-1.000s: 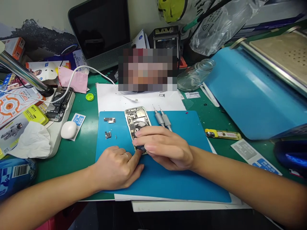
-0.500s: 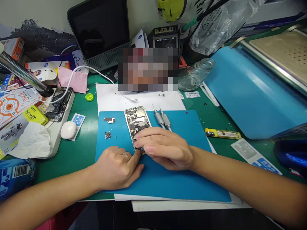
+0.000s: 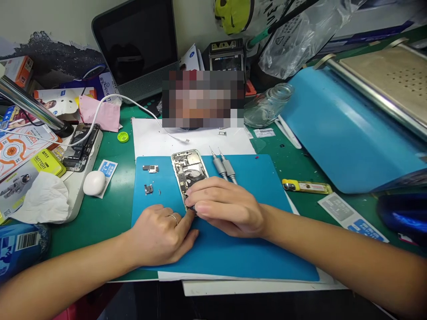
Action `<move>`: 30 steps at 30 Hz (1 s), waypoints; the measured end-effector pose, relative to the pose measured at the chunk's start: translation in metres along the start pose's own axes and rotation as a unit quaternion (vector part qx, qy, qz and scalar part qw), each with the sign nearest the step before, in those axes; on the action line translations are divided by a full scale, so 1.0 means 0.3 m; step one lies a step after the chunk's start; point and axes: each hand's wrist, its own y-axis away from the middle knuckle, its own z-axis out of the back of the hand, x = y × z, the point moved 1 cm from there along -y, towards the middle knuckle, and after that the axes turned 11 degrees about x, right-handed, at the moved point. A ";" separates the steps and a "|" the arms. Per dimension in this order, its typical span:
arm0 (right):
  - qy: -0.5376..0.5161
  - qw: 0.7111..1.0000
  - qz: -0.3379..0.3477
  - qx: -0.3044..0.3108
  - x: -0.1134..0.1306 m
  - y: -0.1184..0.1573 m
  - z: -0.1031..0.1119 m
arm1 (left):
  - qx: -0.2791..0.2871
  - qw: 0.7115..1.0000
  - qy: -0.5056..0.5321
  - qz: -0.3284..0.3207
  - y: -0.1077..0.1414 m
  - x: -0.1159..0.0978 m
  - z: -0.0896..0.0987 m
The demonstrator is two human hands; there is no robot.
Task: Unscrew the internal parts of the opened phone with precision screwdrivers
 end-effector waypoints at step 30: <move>0.020 1.000 0.014 0.002 0.002 -0.003 -0.001 | -0.004 1.000 -0.005 -0.003 -0.002 0.002 0.000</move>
